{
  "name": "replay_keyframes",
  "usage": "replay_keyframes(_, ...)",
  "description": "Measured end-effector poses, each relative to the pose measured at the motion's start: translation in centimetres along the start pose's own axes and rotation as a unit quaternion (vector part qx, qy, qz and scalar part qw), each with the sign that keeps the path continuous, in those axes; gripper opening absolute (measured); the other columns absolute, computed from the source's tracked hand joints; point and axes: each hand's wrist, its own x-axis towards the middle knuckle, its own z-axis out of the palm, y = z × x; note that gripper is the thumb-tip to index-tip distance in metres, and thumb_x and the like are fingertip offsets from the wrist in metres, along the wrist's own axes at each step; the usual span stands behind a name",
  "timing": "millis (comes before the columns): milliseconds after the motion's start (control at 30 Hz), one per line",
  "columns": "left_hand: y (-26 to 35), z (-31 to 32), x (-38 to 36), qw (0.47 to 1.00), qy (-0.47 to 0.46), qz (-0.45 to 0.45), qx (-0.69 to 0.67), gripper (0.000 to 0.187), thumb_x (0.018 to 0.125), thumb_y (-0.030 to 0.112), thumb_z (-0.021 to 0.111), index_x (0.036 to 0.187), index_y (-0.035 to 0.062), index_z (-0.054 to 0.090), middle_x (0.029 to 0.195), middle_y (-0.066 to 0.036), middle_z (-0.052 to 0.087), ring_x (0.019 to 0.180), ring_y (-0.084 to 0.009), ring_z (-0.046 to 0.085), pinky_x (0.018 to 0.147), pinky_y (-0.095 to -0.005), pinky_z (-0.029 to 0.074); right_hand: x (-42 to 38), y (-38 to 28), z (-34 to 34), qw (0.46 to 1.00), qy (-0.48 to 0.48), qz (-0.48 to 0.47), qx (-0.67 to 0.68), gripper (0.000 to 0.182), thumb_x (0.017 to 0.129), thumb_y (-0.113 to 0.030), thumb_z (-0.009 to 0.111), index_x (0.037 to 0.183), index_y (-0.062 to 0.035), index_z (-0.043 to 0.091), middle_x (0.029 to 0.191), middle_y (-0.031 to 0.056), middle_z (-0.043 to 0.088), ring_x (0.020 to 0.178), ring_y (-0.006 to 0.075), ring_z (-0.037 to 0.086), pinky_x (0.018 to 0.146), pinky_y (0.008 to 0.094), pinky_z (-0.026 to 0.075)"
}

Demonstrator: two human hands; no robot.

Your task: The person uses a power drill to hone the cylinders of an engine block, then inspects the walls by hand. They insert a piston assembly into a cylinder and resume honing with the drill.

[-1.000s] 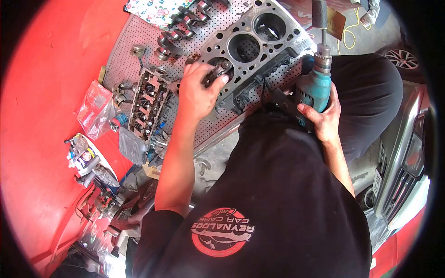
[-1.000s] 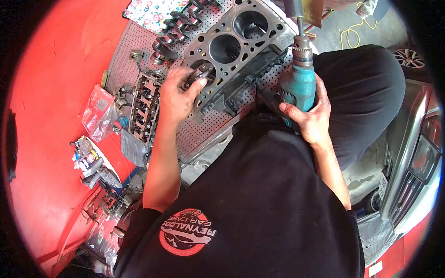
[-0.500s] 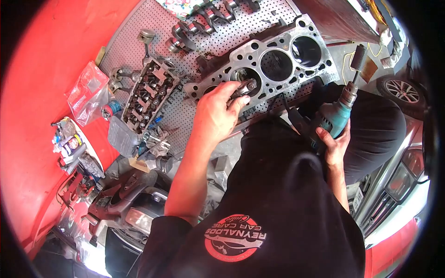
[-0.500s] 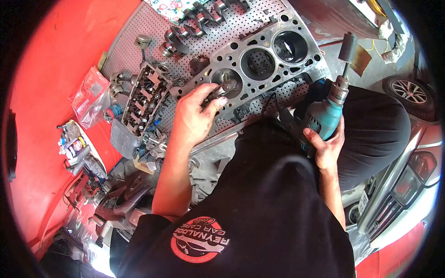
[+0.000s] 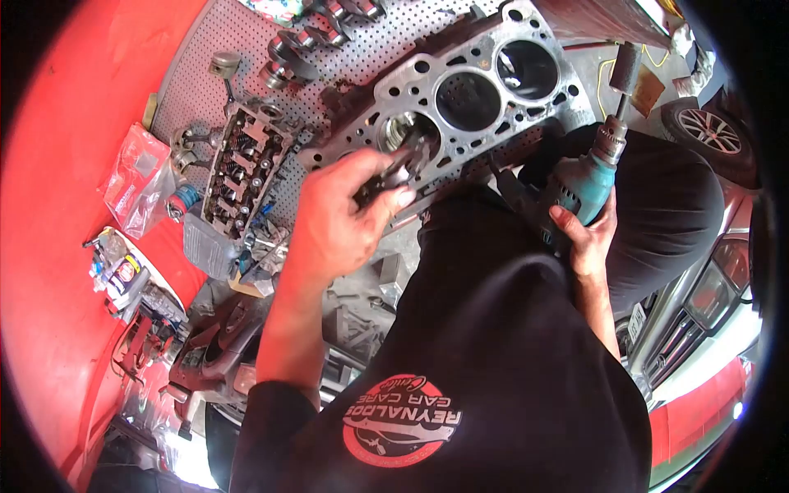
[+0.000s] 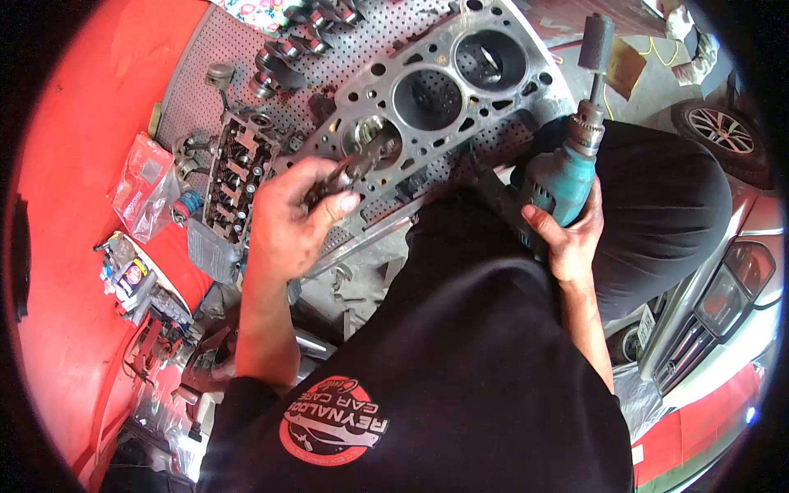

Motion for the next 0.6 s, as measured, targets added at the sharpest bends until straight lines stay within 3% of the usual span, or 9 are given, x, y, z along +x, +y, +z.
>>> replay_keyframes(133,-0.3,0.0,-0.2,1.000,0.015,0.022,0.006,0.025,0.083,0.004,0.082,0.102,-0.0036,0.067,0.083,-0.012,0.067,0.071,-0.0164,0.062,0.067,-0.0294,0.051,0.1,-0.2,0.2,1.000,0.005,0.008,-0.001,0.082,0.070,-0.011,0.091,0.140,-0.0033,0.050,0.121,0.0059,0.064,0.111,0.0178,0.060,0.102,0.0352,0.048)
replay_keyframes(400,4.7,-3.4,-3.3,0.995,0.010,0.097,0.000,0.026,0.079,0.007,0.083,0.100,-0.0014,0.069,0.079,-0.009,0.065,0.068,-0.0166,0.061,0.064,-0.0290,0.048,0.5,-0.2,0.4,1.000,-0.003,-0.019,-0.016,0.081,0.070,-0.010,0.090,0.140,-0.0033,0.050,0.120,0.0058,0.064,0.110,0.0177,0.061,0.101,0.0348,0.048)
replay_keyframes(600,3.8,-2.2,-3.6,0.996,0.026,0.082,0.010,0.026,0.080,0.004,0.083,0.101,-0.0019,0.069,0.081,-0.009,0.066,0.070,-0.0157,0.061,0.064,-0.0293,0.049,0.2,-0.4,1.0,1.000,-0.010,-0.026,0.003,0.083,0.070,-0.009,0.091,0.142,-0.0021,0.049,0.121,0.0064,0.064,0.111,0.0173,0.061,0.102,0.0352,0.048)
